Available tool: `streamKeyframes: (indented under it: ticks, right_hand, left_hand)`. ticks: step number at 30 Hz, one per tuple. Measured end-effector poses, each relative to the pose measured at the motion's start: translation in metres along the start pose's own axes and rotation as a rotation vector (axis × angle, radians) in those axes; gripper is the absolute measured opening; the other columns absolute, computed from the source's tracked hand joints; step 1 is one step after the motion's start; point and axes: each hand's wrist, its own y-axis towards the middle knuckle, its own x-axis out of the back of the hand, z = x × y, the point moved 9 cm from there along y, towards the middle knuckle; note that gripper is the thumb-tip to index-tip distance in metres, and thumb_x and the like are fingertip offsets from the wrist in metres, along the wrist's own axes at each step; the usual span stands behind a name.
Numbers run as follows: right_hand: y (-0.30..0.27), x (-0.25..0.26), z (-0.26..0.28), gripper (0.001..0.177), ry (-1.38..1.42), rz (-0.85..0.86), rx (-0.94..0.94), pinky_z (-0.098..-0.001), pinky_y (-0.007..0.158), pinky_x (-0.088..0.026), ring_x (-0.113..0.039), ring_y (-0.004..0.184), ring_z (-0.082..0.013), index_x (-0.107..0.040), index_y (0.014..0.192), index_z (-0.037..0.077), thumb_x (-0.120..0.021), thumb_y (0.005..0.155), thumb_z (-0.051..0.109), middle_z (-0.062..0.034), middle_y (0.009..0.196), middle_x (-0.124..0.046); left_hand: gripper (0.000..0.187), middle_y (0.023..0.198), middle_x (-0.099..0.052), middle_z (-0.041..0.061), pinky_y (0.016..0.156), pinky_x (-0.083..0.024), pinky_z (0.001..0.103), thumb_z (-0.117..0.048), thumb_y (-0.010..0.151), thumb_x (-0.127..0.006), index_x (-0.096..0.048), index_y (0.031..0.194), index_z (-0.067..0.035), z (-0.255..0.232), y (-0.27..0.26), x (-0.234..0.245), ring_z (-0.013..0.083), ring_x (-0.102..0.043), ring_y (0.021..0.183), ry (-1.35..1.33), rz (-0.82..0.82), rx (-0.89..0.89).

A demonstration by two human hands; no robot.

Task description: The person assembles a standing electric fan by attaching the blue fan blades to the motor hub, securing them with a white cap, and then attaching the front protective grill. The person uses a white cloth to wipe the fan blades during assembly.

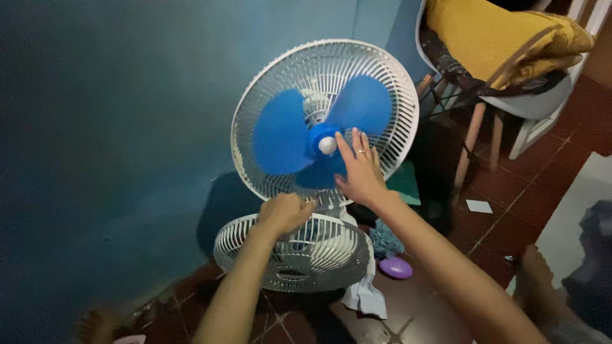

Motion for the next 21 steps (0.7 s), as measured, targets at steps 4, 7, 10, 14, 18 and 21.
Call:
streamKeyframes:
  ticks: [4, 7, 10, 14, 18, 21]
  right_hand:
    - [0.008, 0.012, 0.006, 0.091, 0.075, -0.141, 0.057, -0.0578, 0.107, -0.037, -0.039, 0.135, -0.0517, -0.036, 0.153, 0.01, -0.083, 0.076, 0.021, -0.0343, 0.15, -0.041]
    - [0.015, 0.024, 0.011, 0.065, 0.121, -0.264, 0.095, -0.0492, 0.099, -0.05, -0.056, 0.123, -0.0409, -0.054, 0.142, 0.01, -0.078, 0.083, 0.018, -0.0207, 0.139, -0.057]
    - [0.023, 0.029, 0.03, 0.04, 0.025, -0.32, 0.24, -0.0444, 0.089, -0.057, -0.063, 0.117, -0.0334, -0.065, 0.128, 0.013, -0.073, 0.089, 0.014, -0.0126, 0.131, -0.064]
    - [0.024, 0.031, 0.048, 0.031, -0.112, -0.308, 0.38, -0.0419, 0.081, -0.058, -0.065, 0.113, -0.034, -0.068, 0.107, 0.015, -0.066, 0.077, 0.01, -0.0137, 0.126, -0.066]
    - [0.02, 0.027, 0.047, 0.013, -0.156, -0.383, 0.289, -0.0409, 0.073, -0.058, -0.067, 0.1, -0.0312, -0.065, 0.099, 0.012, -0.068, 0.087, 0.014, -0.0122, 0.109, -0.066]
    - [0.025, 0.015, 0.035, 0.016, -0.141, -0.337, 0.177, -0.0412, 0.072, -0.058, -0.067, 0.093, -0.0295, -0.063, 0.098, 0.009, -0.071, 0.09, 0.02, -0.0103, 0.097, -0.064]
  left_hand:
    - [0.058, 0.091, -0.076, 0.024, 0.086, -0.056, 0.052, -0.057, 0.094, -0.053, -0.08, 0.09, -0.006, 0.005, -0.001, -0.001, 0.0402, -0.074, 0.091, -0.042, 0.023, 0.031]
    - [0.062, 0.092, -0.075, 0.025, 0.086, -0.056, 0.052, -0.059, 0.095, -0.052, -0.08, 0.089, -0.004, 0.002, 0.0, 0.002, 0.0419, -0.073, 0.091, -0.017, 0.0, 0.003]
    - [0.059, 0.093, -0.074, 0.025, 0.086, -0.055, 0.052, -0.058, 0.094, -0.053, -0.08, 0.091, -0.006, 0.003, 0.0, -0.001, 0.0423, -0.072, 0.092, -0.026, 0.003, -0.011]
    - [0.058, 0.092, -0.074, 0.026, 0.087, -0.055, 0.053, -0.057, 0.094, -0.051, -0.08, 0.09, -0.007, 0.003, 0.001, 0.0, 0.0422, -0.073, 0.092, -0.032, 0.0, -0.014]
    - [0.06, 0.092, -0.074, 0.024, 0.085, -0.055, 0.054, -0.058, 0.095, -0.05, -0.079, 0.091, -0.006, 0.001, -0.002, 0.0, 0.0425, -0.072, 0.091, -0.014, -0.015, -0.053]
    - [0.063, 0.09, -0.074, 0.025, 0.085, -0.055, 0.052, -0.06, 0.095, -0.053, -0.079, 0.086, -0.003, 0.007, -0.007, 0.003, 0.042, -0.072, 0.091, -0.036, -0.007, -0.001]
